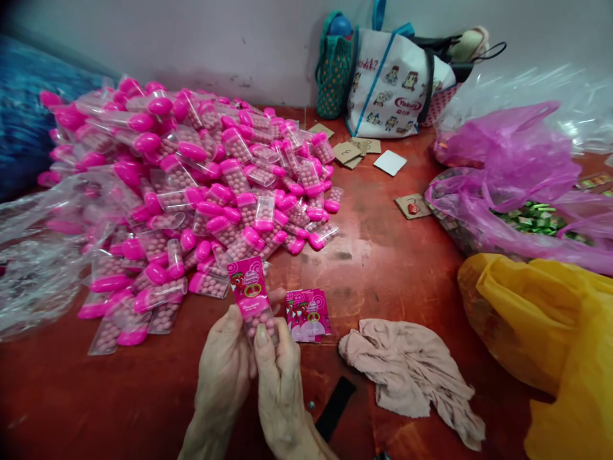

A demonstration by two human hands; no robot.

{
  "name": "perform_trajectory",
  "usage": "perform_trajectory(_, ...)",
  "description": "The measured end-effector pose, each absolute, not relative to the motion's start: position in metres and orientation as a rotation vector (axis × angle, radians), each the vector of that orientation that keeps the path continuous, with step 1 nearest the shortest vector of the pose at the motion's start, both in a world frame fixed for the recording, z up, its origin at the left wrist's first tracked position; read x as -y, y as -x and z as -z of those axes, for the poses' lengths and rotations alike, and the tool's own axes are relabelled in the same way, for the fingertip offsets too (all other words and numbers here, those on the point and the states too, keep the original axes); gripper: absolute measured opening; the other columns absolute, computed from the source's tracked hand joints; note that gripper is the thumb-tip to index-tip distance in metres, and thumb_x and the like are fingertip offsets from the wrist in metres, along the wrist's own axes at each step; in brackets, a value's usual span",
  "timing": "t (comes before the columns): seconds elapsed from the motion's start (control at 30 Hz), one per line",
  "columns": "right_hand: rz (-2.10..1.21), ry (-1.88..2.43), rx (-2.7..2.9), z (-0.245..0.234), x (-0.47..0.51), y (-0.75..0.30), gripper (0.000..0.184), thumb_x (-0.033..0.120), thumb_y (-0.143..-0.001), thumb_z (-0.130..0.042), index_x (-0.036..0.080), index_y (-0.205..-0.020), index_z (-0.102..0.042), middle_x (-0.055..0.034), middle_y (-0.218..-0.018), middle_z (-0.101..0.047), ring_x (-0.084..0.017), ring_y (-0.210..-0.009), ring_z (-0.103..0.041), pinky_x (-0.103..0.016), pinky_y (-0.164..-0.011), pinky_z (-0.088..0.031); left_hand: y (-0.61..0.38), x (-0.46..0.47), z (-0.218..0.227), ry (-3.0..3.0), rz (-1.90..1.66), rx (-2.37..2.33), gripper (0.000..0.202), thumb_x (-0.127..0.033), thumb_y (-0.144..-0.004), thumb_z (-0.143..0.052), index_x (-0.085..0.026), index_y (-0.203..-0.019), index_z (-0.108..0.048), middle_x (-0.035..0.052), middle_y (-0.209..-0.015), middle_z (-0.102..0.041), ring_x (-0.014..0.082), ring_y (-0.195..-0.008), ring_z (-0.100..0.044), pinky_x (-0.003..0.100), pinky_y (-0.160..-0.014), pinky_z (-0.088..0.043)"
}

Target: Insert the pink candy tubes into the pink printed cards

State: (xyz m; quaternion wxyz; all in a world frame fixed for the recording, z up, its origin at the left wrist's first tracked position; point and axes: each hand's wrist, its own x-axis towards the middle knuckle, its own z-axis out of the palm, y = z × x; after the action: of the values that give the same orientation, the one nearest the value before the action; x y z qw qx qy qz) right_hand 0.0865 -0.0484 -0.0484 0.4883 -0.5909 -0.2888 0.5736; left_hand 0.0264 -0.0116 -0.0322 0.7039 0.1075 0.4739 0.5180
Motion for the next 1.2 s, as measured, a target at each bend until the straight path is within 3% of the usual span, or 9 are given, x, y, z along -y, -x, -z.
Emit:
perform_trajectory(0.2, -1.332, 1.445, 0.661, 0.052, 0.049, -0.09, 0.024, 0.042, -0.086, -0.046, 0.02, -0.093, -0.053, -0.0024, -0.081, -0.056, -0.015, -0.074, -0.055, -0.025, -0.066, -0.046, -0.034, 0.02, 0.037, -0.334, -1.133, -1.109, 0.024, -0.037, -0.076, -0.061, -0.015, -0.083, -0.068, -0.0006, -0.058, -0.062, 0.0027, -0.034, -0.036, 0.017, -0.032, -0.024)
perform_trajectory(0.27, -1.344, 1.407, 0.668, 0.052, 0.047, -0.09, 0.024, 0.042, -0.086, -0.046, 0.02, -0.09, -0.053, -0.0019, -0.078, -0.055, -0.015, -0.073, -0.054, -0.024, -0.064, -0.046, -0.033, 0.02, 0.037, -0.339, -1.117, -1.109, 0.026, -0.037, -0.077, -0.06, -0.015, -0.087, -0.068, 0.0009, -0.062, -0.064, 0.0028, -0.034, -0.037, 0.017, -0.032, -0.024)
perform_trajectory(0.4, -1.359, 1.388, 0.747, 0.053, 0.046, -0.086, 0.026, 0.042, -0.088, -0.042, 0.019, -0.08, -0.053, 0.0006, -0.069, -0.051, -0.012, -0.062, -0.049, -0.021, -0.053, -0.041, -0.028, 0.015, 0.035, -0.318, -1.161, -1.027, 0.036, -0.044, -0.077, -0.056, -0.014, -0.094, -0.067, 0.0044, -0.067, -0.067, 0.0066, -0.039, -0.046, 0.018, -0.037, -0.035)
perform_trajectory(0.5, -1.318, 1.458, 0.864, 0.054, 0.048, -0.083, 0.023, 0.039, -0.089, -0.042, 0.02, -0.08, -0.053, 0.0013, -0.066, -0.052, -0.012, -0.06, -0.049, -0.023, -0.057, -0.04, -0.025, 0.009, 0.033, -0.325, -1.175, -1.031, 0.027, -0.035, -0.075, -0.061, -0.014, -0.09, -0.068, 0.0063, -0.073, -0.069, 0.0117, -0.051, -0.057, 0.022, -0.049, -0.045)
perform_trajectory(0.67, -1.262, 1.527, 1.029, 0.051, 0.049, -0.089, 0.02, 0.034, -0.091, -0.039, 0.02, -0.09, -0.054, 0.0, -0.074, -0.054, -0.013, -0.067, -0.053, -0.023, -0.063, -0.042, -0.028, 0.01, 0.034, -0.374, -1.101, -1.01, 0.017, -0.023, -0.079, -0.057, -0.014, -0.084, -0.07, 0.006, -0.078, -0.069, 0.0147, -0.069, -0.062, 0.023, -0.063, -0.048)
perform_trajectory(0.87, -1.297, 1.446, 0.931, 0.046, 0.043, -0.097, 0.02, 0.035, -0.091, -0.04, 0.021, -0.09, -0.054, 0.0012, -0.075, -0.054, -0.012, -0.07, -0.053, -0.022, -0.064, -0.043, -0.034, 0.013, 0.033, -0.343, -1.074, -0.958, 0.017, -0.023, -0.081, -0.056, -0.014, -0.087, -0.07, 0.0051, -0.075, -0.069, 0.0147, -0.071, -0.062, 0.024, -0.068, -0.048)
perform_trajectory(1.07, -1.348, 1.455, 0.857, 0.048, 0.042, -0.095, 0.028, 0.044, -0.087, -0.043, 0.021, -0.076, -0.053, 0.0007, -0.07, -0.052, -0.013, -0.063, -0.05, -0.022, -0.056, -0.043, -0.026, 0.007, 0.034, -0.219, -1.191, -0.984, 0.023, -0.034, -0.077, -0.06, -0.013, -0.081, -0.069, 0.0061, -0.075, -0.07, 0.0162, -0.069, -0.063, 0.027, -0.068, -0.049)
perform_trajectory(1.2, -1.289, 1.516, 0.866, 0.045, 0.046, -0.095, 0.026, 0.042, -0.088, -0.043, 0.021, -0.088, -0.058, -0.002, -0.079, -0.059, -0.015, -0.075, -0.056, -0.024, -0.068, -0.046, -0.03, 0.013, 0.038, -0.304, -1.178, -1.022, 0.019, -0.029, -0.077, -0.06, -0.013, -0.083, -0.068, 0.0058, -0.074, -0.07, 0.016, -0.067, -0.063, 0.027, -0.067, -0.048)
